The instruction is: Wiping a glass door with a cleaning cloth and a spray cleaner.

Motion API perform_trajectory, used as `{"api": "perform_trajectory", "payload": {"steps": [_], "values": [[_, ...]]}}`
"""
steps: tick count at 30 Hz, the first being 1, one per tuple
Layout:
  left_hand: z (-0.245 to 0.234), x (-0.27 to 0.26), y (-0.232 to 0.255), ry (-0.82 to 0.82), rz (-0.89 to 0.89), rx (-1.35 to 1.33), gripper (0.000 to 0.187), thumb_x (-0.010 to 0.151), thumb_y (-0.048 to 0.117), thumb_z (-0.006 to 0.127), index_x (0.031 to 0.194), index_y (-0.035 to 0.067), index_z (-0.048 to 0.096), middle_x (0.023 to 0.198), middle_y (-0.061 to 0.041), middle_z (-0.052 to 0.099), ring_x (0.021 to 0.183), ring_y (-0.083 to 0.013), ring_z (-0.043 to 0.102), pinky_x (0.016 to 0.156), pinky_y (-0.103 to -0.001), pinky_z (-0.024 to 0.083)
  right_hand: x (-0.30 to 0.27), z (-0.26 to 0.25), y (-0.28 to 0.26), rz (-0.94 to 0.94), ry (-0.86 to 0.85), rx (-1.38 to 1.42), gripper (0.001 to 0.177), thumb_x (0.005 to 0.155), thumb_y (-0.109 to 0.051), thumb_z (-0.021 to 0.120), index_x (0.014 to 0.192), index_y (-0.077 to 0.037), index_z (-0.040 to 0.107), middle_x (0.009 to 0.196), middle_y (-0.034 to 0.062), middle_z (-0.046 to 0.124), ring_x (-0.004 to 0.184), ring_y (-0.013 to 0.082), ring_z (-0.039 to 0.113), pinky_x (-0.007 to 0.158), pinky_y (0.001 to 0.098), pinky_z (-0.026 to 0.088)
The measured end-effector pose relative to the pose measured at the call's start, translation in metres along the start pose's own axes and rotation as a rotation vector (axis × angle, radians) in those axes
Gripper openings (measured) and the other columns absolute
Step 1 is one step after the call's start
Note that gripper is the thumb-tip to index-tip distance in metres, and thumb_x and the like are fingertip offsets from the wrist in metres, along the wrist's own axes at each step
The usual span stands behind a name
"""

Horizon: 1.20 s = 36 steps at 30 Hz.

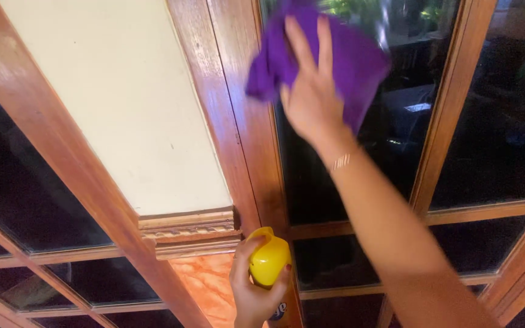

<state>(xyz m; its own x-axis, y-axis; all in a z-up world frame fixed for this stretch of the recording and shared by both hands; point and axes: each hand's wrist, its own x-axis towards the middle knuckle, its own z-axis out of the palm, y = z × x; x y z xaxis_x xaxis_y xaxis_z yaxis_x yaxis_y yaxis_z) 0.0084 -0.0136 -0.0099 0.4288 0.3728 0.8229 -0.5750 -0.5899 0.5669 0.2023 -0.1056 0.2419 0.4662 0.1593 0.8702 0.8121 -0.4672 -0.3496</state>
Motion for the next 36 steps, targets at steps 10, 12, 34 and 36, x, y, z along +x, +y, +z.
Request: {"api": "perform_trajectory", "payload": {"steps": [10,12,34,36], "values": [[0.008,0.000,0.008,-0.012,0.017,-0.046,0.055,0.072,0.007,0.082,0.123,0.003,0.062,0.118,-0.016,0.069,0.107,-0.0286,0.071,0.093,-0.037,0.056,-0.011,-0.015,-0.013,-0.118,0.048,-0.091,0.089,0.090,-0.010,0.075,0.162,-0.029,0.025,0.173,0.0085,0.007,0.136,0.0440,0.053,0.078,0.0405,0.062],[0.011,0.001,0.013,-0.026,0.017,-0.067,0.055,0.072,0.007,0.082,0.123,0.003,0.061,0.118,-0.017,0.069,0.107,-0.0291,0.071,0.093,-0.037,0.056,-0.056,-0.003,-0.001,0.032,-0.054,0.018,0.095,0.085,-0.004,0.072,0.162,-0.030,0.024,0.172,0.0154,0.005,0.131,0.0435,0.055,0.070,0.0413,0.062],[0.024,0.032,0.003,-0.018,0.095,-0.024,0.053,0.074,0.011,0.082,0.123,0.003,0.060,0.116,-0.014,0.069,0.103,-0.0264,0.071,0.090,-0.035,0.056,-0.079,0.012,0.028,-0.036,-0.124,-0.011,0.081,0.080,-0.006,0.073,0.153,-0.015,0.040,0.166,0.0140,0.017,0.150,0.0479,0.025,0.105,0.0450,0.048],[0.027,0.040,0.007,0.004,0.144,0.019,0.054,0.075,0.012,0.082,0.123,0.003,0.060,0.116,-0.014,0.069,0.105,-0.0268,0.070,0.092,-0.035,0.055,-0.033,-0.009,0.006,0.011,-0.090,-0.002,0.088,0.081,-0.007,0.074,0.159,-0.021,0.035,0.168,0.0164,0.007,0.147,0.0452,0.033,0.096,0.0443,0.055]]}}
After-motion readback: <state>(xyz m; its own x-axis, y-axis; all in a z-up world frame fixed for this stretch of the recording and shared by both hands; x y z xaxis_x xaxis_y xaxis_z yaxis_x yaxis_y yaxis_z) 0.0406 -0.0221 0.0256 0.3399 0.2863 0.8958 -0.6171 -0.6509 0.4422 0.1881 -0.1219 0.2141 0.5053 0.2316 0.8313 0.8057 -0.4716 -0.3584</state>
